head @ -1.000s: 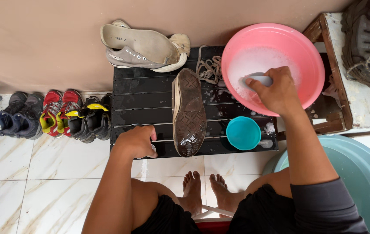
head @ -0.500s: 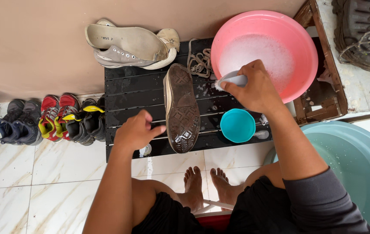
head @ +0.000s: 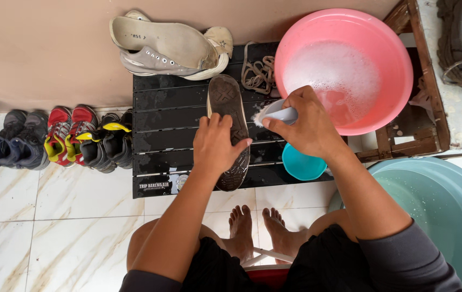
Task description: The person cleans the sole of a shoe by applying a liquid from a small bottle and scrubbing it with a small brush while holding the shoe over a workspace.
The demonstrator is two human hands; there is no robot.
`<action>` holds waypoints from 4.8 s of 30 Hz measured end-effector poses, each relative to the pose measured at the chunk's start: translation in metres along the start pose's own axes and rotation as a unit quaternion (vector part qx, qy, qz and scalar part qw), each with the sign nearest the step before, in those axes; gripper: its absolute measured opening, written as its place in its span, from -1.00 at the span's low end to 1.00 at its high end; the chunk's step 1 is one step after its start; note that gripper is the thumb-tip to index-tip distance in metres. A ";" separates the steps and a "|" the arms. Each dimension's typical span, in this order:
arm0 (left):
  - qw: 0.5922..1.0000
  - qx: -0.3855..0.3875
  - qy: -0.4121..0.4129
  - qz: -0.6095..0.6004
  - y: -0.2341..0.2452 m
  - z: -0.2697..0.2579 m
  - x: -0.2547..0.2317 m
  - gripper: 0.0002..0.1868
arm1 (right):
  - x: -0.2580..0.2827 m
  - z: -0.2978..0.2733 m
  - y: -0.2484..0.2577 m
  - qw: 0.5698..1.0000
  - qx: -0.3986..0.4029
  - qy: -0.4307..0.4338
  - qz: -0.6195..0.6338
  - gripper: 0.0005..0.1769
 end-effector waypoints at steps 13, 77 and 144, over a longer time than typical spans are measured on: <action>0.994 -0.027 -0.048 -0.094 -0.022 0.002 0.018 -0.43 | 0.010 -0.003 -0.015 0.999 0.028 -0.002 0.040 -0.50; 0.983 0.015 0.004 -0.182 -0.031 0.006 0.034 -0.22 | 0.008 -0.005 -0.020 0.999 0.034 0.014 0.015 -0.47; 0.987 0.038 -0.064 -0.143 -0.017 0.005 0.041 -0.39 | 0.026 -0.023 -0.081 0.950 0.201 0.091 -0.222 -0.44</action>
Point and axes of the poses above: each hand's wrist, its own z-axis towards the middle knuckle, its own y-axis out of the back of the hand, x = y × z, the point moved 6 cm from there along z, towards the middle knuckle, and after that the axes turned 7 degrees about -z, right-handed, at the moved point
